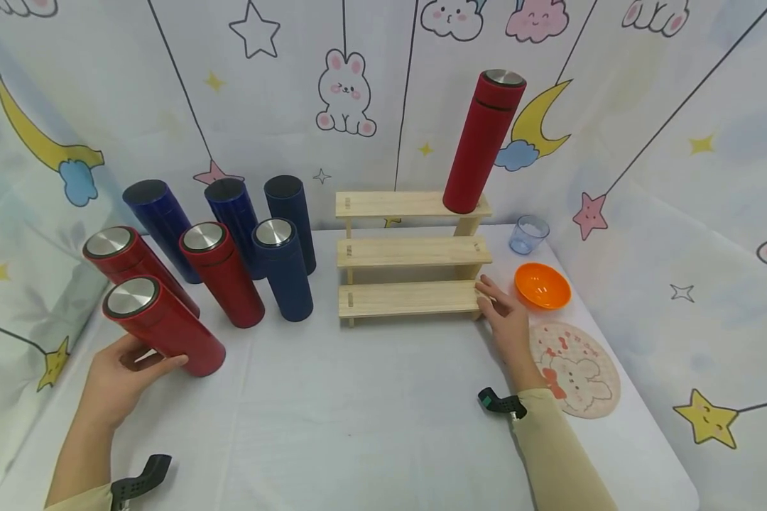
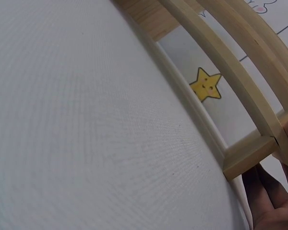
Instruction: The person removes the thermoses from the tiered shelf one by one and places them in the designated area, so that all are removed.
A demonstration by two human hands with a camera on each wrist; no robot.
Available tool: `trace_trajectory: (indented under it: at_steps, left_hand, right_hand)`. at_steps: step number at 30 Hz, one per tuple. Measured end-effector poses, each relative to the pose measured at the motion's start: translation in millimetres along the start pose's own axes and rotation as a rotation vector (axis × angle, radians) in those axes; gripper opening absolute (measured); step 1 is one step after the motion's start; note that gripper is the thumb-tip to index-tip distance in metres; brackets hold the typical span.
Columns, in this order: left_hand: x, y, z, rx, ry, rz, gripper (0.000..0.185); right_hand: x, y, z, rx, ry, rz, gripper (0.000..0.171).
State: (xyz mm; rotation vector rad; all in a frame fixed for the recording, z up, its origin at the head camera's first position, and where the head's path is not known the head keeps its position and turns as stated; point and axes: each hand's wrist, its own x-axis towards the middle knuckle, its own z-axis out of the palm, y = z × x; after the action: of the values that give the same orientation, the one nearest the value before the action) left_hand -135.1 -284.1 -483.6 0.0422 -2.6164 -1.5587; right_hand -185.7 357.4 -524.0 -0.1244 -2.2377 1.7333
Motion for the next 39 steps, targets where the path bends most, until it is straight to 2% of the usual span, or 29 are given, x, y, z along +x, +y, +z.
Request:
trace_trajectory:
  at_steps: [9, 16, 19, 27, 31, 34, 39]
  left_hand:
    - [-0.1, 1.2, 2.6, 0.047, -0.004, -0.003, 0.072]
    - [-2.5, 7.8, 4.2, 0.136, 0.003, -0.029, 0.077]
    - [-3.9, 10.2, 4.4, 0.146, 0.002, -0.03, 0.077]
    - [-14.9, 9.0, 1.5, 0.127, 0.002, 0.005, 0.082]
    - [-25.1, 10.7, -7.7, 0.051, 0.056, 0.059, 0.083]
    - [-26.9, 24.2, -17.0, -0.008, 0.139, 0.137, 0.087]
    - [-19.4, 70.6, -34.1, 0.07, 0.273, 0.187, 0.086]
  right_hand:
    - [-1.7, -0.1, -1.2, 0.017, -0.005, -0.012, 0.035]
    - [-0.4, 1.9, -1.7, 0.009, -0.012, 0.001, 0.036]
    - [-0.9, 0.4, -1.3, 0.004, -0.014, 0.0, 0.037]
    - [-1.8, 0.8, -1.4, 0.005, -0.013, -0.017, 0.034]
    - [-1.8, 1.5, -1.0, 0.001, -0.015, -0.019, 0.034]
    - [-2.0, 1.2, -1.3, 0.004, -0.012, -0.02, 0.034]
    - [-1.7, 0.9, -1.7, -0.012, -0.006, -0.008, 0.035]
